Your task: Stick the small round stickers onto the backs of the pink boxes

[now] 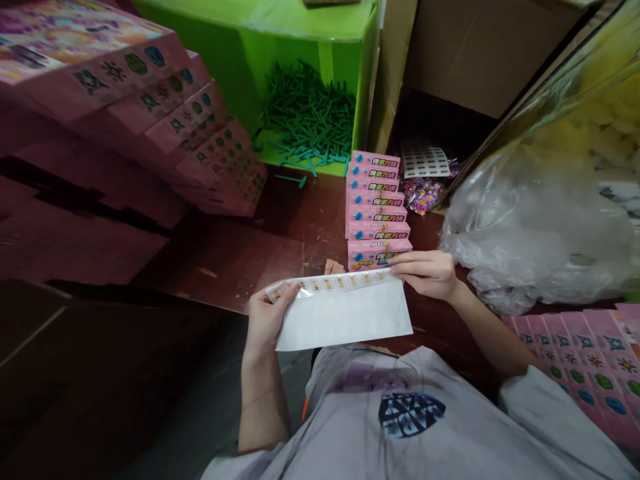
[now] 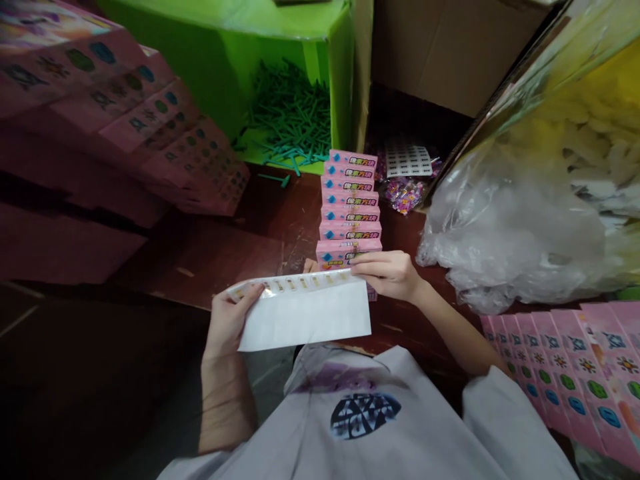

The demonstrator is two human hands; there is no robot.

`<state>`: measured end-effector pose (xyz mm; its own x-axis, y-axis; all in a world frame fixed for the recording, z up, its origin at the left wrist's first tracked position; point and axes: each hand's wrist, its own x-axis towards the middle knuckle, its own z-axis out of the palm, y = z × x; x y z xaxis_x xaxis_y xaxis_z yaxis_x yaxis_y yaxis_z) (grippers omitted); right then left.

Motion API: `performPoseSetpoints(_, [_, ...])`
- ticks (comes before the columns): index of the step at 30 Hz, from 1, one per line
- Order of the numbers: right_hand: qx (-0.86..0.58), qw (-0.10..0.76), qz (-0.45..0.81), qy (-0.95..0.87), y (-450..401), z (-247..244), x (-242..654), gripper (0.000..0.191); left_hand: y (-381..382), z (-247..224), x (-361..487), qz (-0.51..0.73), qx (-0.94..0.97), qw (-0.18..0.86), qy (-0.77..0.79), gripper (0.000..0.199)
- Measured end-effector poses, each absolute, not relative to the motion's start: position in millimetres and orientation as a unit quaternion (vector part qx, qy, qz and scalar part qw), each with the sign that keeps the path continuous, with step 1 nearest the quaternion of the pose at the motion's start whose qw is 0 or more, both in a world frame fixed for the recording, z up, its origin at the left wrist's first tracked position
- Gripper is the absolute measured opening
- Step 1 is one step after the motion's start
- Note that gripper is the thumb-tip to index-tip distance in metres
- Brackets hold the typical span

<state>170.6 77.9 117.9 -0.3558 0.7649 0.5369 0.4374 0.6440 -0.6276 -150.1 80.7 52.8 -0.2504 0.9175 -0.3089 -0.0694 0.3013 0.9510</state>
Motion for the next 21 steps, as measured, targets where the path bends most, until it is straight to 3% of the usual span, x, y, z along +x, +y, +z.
performPoseSetpoints(2, [-0.358, 0.465, 0.24, -0.774, 82.6, 124.8, 164.6, 0.012, 81.5, 52.5, -150.2, 0.482, 0.334, 0.515, 0.626, 0.046])
performPoseSetpoints(4, [-0.352, 0.524, 0.298, -0.716, 98.4, 133.1, 161.7, 0.028, 82.0, 53.2, -147.1, 0.485, 0.335, 0.52, 0.619, 0.049])
performPoseSetpoints(7, [-0.421, 0.566, 0.278, -0.652, 152.7, 142.0, 167.7, 0.035, 81.6, 57.5, -135.6, 0.487, 0.346, 0.526, 0.606, 0.048])
performPoseSetpoints(10, [-0.502, 0.517, 0.184, -0.669, 229.2, 137.3, 181.8, 0.018, 78.7, 64.2, -121.5, 0.478, 0.365, 0.547, 0.583, 0.045])
performPoseSetpoints(13, [-0.539, 0.471, 0.183, -0.674, 287.8, 120.7, 191.6, 0.011, 74.1, 67.9, -114.3, 0.471, 0.37, 0.567, 0.566, 0.043])
performPoseSetpoints(21, [-0.53, 0.408, 0.176, -0.723, 306.9, 93.2, 194.3, 0.02, 69.5, 61.4, -122.0, 0.464, 0.365, 0.57, 0.571, 0.043])
